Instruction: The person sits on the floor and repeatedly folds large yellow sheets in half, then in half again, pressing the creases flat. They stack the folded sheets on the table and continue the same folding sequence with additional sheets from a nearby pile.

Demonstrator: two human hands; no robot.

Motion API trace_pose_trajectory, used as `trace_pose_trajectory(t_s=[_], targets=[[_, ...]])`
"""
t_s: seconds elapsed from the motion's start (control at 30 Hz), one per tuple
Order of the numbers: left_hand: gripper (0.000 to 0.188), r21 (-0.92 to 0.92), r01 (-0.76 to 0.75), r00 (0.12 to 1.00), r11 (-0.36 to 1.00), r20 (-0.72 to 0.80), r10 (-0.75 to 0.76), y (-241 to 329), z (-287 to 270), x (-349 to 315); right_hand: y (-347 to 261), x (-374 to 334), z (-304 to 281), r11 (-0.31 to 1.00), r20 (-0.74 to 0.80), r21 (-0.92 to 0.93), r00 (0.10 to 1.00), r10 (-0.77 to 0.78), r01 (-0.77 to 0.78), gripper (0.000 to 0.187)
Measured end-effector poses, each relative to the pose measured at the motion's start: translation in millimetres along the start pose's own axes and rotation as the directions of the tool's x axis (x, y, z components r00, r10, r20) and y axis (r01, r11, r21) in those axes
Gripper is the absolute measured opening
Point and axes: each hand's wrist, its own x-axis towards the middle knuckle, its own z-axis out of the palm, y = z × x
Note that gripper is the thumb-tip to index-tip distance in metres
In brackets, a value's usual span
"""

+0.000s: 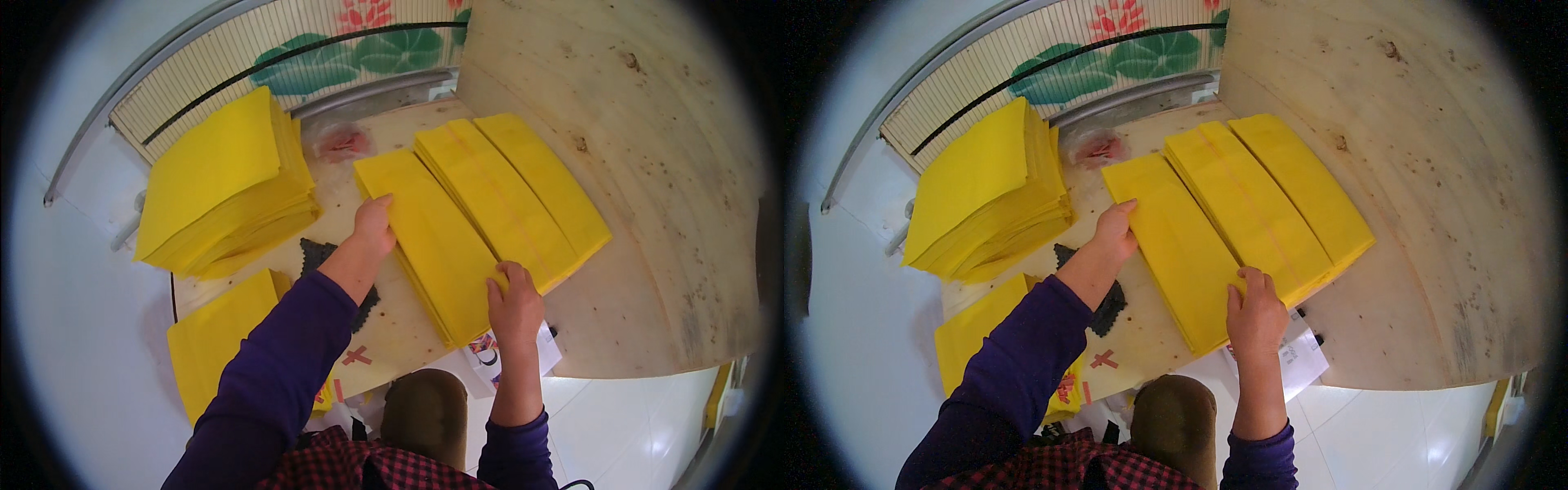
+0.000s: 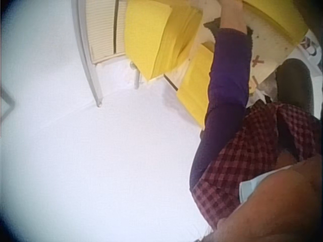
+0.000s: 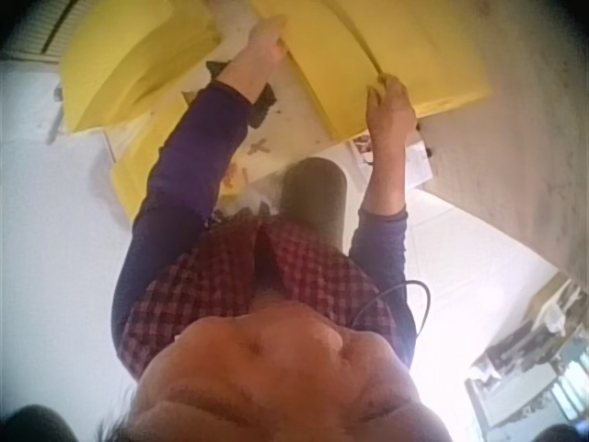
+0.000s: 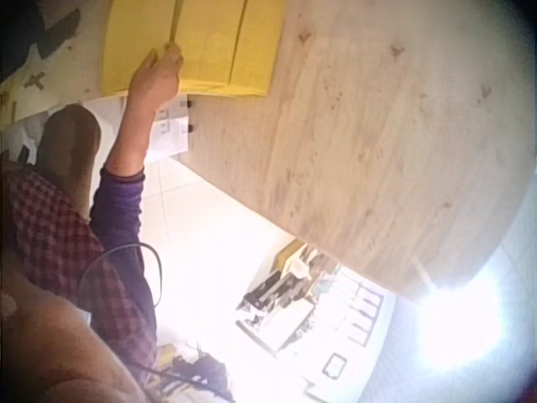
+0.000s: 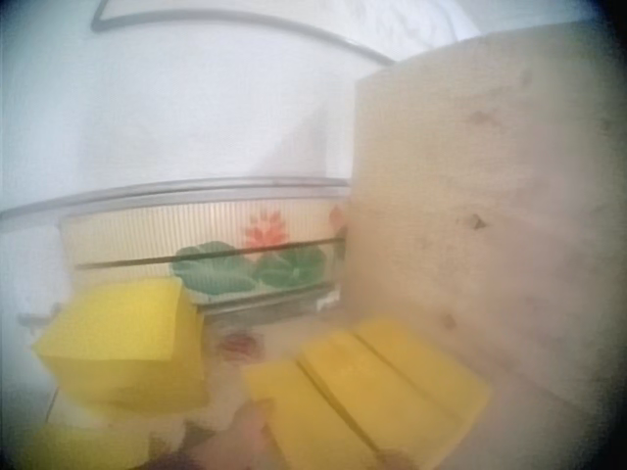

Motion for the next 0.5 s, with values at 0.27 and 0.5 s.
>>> trace_pose_trajectory(t_s=[0.27,0.5], targets=[[0.032,0.05,-0.097,0.995,0.994,-0.028,0.099,1,3,-2,-5,-4,1,1.0,0.002,0.013,1.0,0.017,-0.017,0.024],[0.056,0.34,-0.37,0.899,0.865,-0.103,0.425,1,12,-32,-3,-19,-6,0.996,-0.026,-0.065,0.998,-0.056,0.054,0.025]])
